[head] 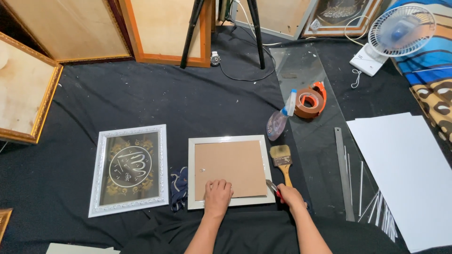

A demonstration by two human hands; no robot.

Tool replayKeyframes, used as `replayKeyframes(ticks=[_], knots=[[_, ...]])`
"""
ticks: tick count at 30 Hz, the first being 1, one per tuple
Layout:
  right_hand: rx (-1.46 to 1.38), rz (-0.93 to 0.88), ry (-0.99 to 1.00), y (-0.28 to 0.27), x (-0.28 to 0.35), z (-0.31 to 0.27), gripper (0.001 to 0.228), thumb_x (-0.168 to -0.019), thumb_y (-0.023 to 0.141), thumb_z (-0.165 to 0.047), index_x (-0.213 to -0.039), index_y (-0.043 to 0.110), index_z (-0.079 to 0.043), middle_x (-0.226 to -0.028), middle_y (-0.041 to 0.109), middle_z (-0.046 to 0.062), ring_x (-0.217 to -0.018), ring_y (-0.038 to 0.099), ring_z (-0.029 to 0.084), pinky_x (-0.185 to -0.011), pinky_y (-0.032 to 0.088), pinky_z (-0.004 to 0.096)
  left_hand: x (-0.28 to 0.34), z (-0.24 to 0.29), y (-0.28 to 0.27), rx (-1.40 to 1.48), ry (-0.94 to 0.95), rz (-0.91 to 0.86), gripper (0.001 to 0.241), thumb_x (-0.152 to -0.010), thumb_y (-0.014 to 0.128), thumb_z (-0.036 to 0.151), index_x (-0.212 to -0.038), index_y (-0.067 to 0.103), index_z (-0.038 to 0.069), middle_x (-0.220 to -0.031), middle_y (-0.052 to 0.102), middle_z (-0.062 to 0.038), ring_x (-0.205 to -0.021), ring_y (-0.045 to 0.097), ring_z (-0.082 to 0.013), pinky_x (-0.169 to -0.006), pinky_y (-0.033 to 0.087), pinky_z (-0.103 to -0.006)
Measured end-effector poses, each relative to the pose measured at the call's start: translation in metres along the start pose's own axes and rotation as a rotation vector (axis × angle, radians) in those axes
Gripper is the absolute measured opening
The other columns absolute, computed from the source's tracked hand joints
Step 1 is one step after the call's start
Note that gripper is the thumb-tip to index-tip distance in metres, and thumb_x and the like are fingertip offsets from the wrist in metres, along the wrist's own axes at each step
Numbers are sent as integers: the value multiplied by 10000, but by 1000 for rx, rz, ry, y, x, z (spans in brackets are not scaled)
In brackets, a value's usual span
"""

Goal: The person removes the backing and protective film from a picture frame, then uses a brush to clean the glass surface. The person works on a single frame on a black cloth-covered floor.

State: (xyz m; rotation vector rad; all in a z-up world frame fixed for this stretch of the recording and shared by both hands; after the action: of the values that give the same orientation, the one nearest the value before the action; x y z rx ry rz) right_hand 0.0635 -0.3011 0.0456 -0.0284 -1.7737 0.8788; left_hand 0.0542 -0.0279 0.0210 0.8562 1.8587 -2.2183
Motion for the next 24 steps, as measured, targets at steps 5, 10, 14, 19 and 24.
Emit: replayKeyframes(ticks=[5, 10, 14, 19, 24], knots=[[-32, 16, 13, 1, 3, 1, 432, -916, 392, -492, -733, 575, -147, -761, 632, 59, -817, 560, 245, -869, 323, 408, -2, 4, -3, -84, -12, 69, 166, -760, 778, 148, -730, 617, 167, -734, 551, -38, -732, 531, -251, -776, 461, -424], [-134, 16, -21, 3, 4, 1, 388, -908, 439, -453, -738, 569, -130, -751, 604, 76, -794, 531, 249, -821, 316, 398, 5, 5, 4, -196, -79, 79, 217, -818, 687, 153, -658, 543, 182, -634, 493, -20, -641, 500, -244, -609, 418, -390], [-246, -5, 2, 6, 1, 4, 416, -925, 495, -429, -710, 595, -87, -710, 598, 102, -740, 532, 242, -758, 374, 389, 13, 2, 20, -131, -153, -3, 239, -762, 794, 243, -690, 569, 204, -626, 541, 10, -654, 551, -236, -611, 406, -403], [-333, -15, 13, 12, -15, 10, 405, -930, 528, -407, -804, 698, -62, -714, 626, 122, -724, 568, 234, -739, 425, 377, 19, 3, 33, -32, -167, -93, 195, -820, 746, 189, -692, 600, 196, -629, 571, 5, -647, 571, -243, -618, 415, -409], [-380, -3, 9, 15, -20, 11, 406, -919, 541, -387, -766, 684, -40, -652, 607, 128, -663, 549, 242, -718, 431, 381, 10, 10, 16, -76, -138, -24, 196, -791, 710, 107, -664, 588, 193, -597, 547, 9, -632, 552, -234, -602, 392, -401]])
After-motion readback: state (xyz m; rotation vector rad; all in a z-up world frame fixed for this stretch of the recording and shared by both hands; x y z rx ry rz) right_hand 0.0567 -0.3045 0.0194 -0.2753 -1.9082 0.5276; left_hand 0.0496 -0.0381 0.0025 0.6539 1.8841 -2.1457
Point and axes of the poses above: each hand's wrist, its own x-axis away from the middle knuckle, its own y-axis out of the palm, z = x × y, the point moved 6 cm from there along -x, towards the middle knuckle
